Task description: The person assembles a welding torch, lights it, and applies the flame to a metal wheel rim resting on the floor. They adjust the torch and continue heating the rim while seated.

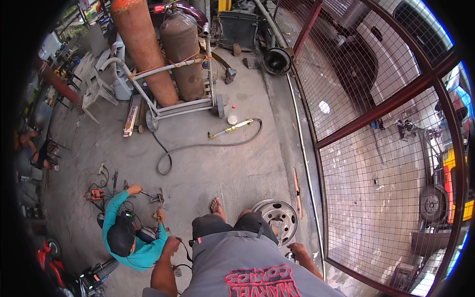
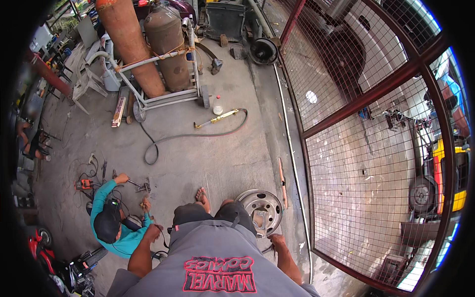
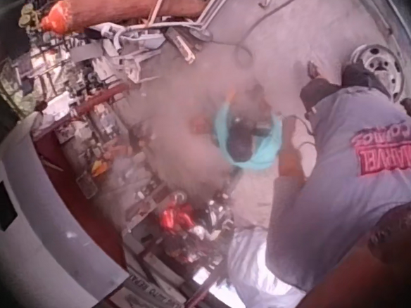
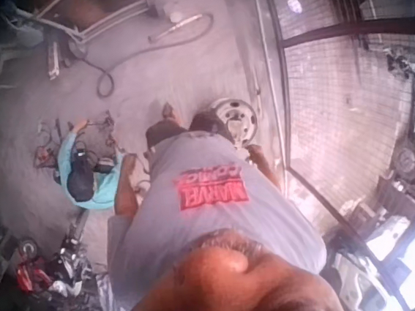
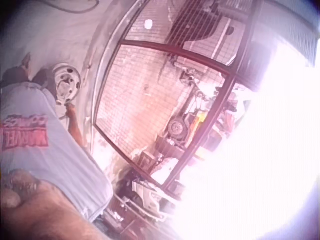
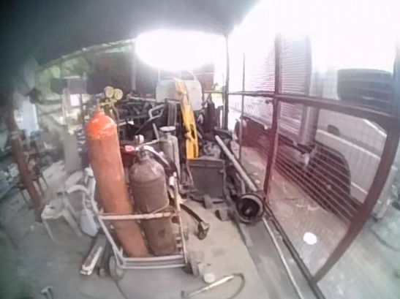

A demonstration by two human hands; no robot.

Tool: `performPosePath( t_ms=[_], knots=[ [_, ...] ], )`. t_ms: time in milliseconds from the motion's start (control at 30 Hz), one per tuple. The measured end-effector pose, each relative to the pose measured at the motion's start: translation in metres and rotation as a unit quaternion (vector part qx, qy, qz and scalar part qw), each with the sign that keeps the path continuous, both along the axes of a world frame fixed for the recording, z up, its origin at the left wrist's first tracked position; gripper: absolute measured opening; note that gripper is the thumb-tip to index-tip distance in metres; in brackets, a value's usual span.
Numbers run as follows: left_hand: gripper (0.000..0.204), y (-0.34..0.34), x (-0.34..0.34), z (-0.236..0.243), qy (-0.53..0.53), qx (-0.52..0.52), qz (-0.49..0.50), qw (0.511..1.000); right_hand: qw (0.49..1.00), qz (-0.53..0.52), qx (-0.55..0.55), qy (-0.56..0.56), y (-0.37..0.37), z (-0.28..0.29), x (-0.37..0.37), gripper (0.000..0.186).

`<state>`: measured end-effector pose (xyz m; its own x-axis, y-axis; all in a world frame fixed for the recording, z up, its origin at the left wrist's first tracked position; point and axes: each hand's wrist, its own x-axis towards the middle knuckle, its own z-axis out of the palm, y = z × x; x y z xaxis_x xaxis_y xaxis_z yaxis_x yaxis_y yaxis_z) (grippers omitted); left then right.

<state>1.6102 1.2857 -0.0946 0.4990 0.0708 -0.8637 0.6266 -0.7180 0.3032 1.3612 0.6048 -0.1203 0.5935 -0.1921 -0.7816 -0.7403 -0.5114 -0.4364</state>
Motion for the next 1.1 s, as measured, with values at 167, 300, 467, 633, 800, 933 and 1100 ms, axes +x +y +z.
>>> performPosePath(
  t_ms=[167,300,467,633,800,933,1100],
  knots=[
    [0.041,-0.087,0.283,0.078,-0.245,0.009,0.066,0.967,0.990,-0.025,0.052,0.126,-0.021,0.001,0.051,0.025],
    [0.038,-0.177,0.389,0.127,-0.318,-0.050,0.094,0.942,0.989,-0.075,0.066,0.109,-0.110,0.007,0.117,0.028],
    [0.035,-0.268,0.390,0.090,-0.185,-0.062,0.115,0.974,0.942,-0.221,-0.091,0.236,-0.247,0.018,0.314,0.020],
    [0.033,-0.353,0.320,0.090,0.034,-0.042,0.226,0.973,0.986,0.013,-0.168,0.011,-0.349,0.065,0.559,0.032],
    [0.031,-0.401,0.303,0.059,0.058,-0.067,0.371,0.924,0.957,0.156,-0.200,-0.137,-0.365,0.105,0.785,0.036],
    [0.032,-0.434,0.326,0.013,-0.008,-0.068,0.512,0.856,0.933,0.281,-0.176,-0.139,-0.326,0.111,0.900,0.035],
    [0.030,-0.494,0.382,-0.015,-0.036,-0.077,0.567,0.819,0.863,0.445,-0.170,-0.171,-0.264,0.126,0.976,0.024]
  ],
)
